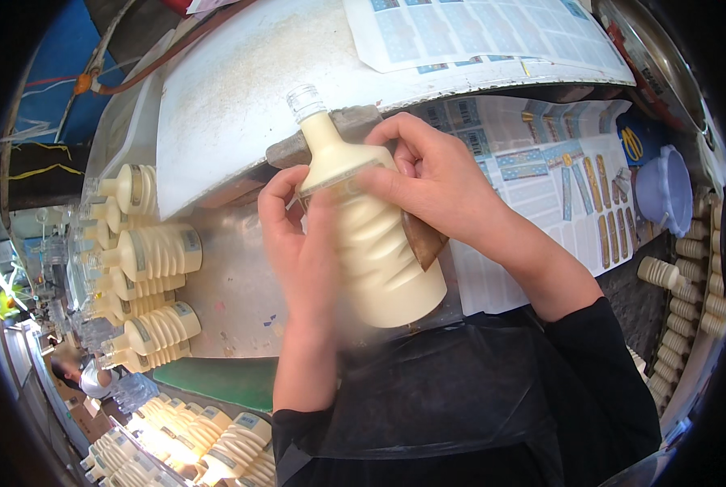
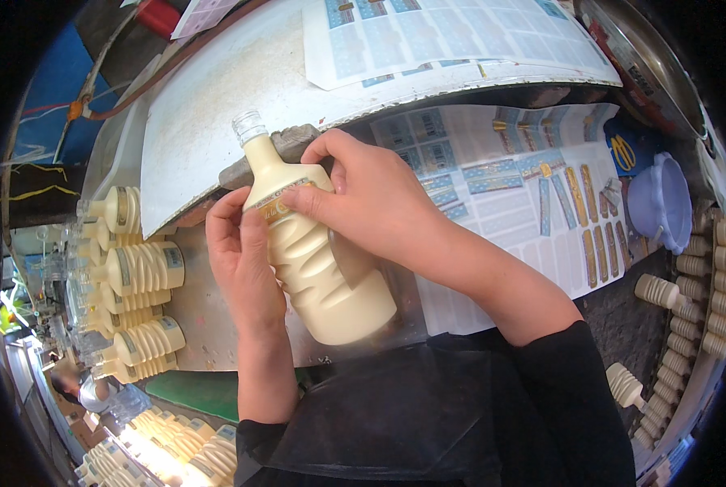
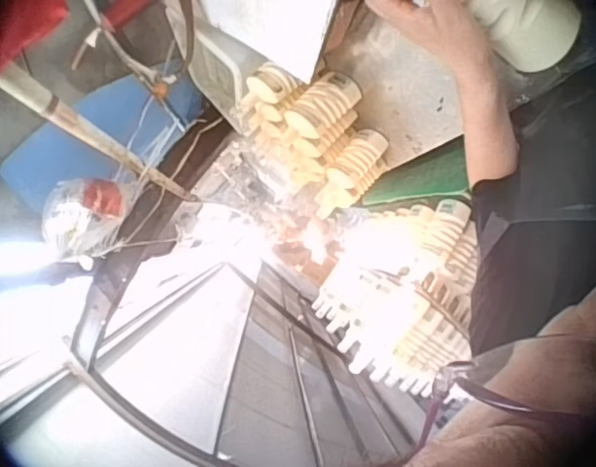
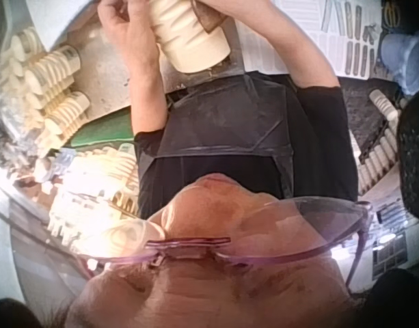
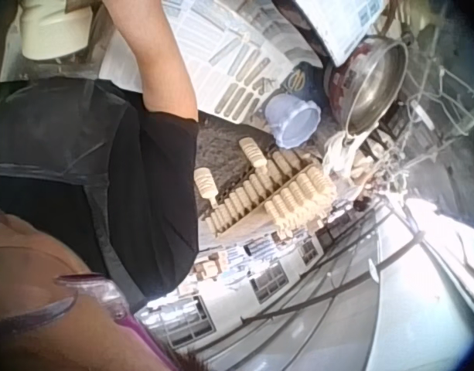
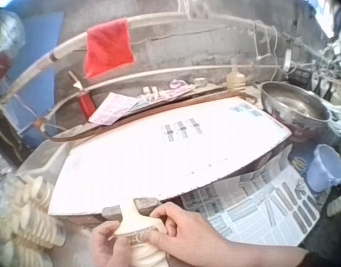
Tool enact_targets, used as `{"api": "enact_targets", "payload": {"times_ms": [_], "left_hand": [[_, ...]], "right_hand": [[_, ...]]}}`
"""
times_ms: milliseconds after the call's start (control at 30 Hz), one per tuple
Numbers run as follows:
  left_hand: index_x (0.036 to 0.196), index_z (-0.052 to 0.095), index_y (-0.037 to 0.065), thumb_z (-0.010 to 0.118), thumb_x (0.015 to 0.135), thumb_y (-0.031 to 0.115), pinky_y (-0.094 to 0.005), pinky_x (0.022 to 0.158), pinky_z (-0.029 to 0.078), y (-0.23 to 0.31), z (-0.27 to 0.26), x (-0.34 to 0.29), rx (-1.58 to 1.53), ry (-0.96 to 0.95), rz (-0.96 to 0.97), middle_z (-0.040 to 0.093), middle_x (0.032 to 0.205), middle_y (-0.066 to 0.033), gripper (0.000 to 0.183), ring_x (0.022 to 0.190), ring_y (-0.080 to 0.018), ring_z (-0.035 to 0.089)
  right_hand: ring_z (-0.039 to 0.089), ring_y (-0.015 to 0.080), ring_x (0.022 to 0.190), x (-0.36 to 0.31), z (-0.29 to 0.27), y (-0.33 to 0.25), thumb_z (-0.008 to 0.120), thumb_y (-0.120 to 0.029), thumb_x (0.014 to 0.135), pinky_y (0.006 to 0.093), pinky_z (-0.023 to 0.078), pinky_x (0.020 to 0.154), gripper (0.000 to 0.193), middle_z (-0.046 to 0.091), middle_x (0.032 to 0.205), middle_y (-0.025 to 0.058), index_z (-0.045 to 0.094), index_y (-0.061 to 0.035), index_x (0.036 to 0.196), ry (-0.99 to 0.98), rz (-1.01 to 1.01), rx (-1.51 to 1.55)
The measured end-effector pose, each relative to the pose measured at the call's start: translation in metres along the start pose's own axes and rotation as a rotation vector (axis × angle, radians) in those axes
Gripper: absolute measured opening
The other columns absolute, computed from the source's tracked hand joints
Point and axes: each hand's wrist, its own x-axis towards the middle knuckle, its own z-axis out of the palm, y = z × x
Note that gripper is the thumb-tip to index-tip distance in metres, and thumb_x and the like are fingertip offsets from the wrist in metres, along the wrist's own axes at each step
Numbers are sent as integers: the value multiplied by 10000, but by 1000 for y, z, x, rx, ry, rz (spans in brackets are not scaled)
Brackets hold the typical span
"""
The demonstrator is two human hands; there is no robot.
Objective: The person applies rectangular labels to the sides of cream-colored plastic bottles. They pick up a label, align it on the bottle, and smooth it down with their fingers. The process is repeated for multiple bottles on a metal workbench.
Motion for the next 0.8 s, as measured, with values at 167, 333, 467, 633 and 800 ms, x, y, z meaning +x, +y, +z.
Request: {"api": "enact_targets", "payload": {"times_ms": [167,333,467,633,800], "left_hand": [[1285,539,9,732,961,100,-293,934,494,-2,3,0,-100,25,-33,598,1232,-99,388,1090,-146,586],[1283,542,11,732,962,101,-297,938,493,-3,3,0,-118,25,-27,599,1231,-96,384,1093,-146,584],[1277,547,3,702,974,79,-291,930,500,-3,4,1,-99,31,-18,604,1207,-94,349,1069,-139,586],[1266,556,-12,645,1004,47,-281,917,511,-2,5,1,-83,33,6,613,1172,-89,283,1035,-130,593],[1272,548,5,729,957,107,-290,929,491,-7,2,2,-80,30,-11,604,1211,-90,377,1078,-133,575]], "right_hand": [[562,171,646,1,0,-1,806,-387,833,346,457,609,471,574,710,45,662,-37,1112,-6,31,-15],[564,174,645,3,0,1,805,-382,830,348,459,609,465,575,708,49,660,-34,1103,-5,15,-6],[570,181,647,3,0,2,800,-399,828,352,465,614,477,580,708,52,657,-32,1098,-3,8,-18],[445,43,644,-4,6,-9,778,-262,870,246,374,568,362,478,691,-59,646,-35,1119,63,-66,-116],[540,56,707,3,-1,6,686,-248,979,251,452,634,301,595,774,-33,613,-42,1185,-73,-26,122]]}}
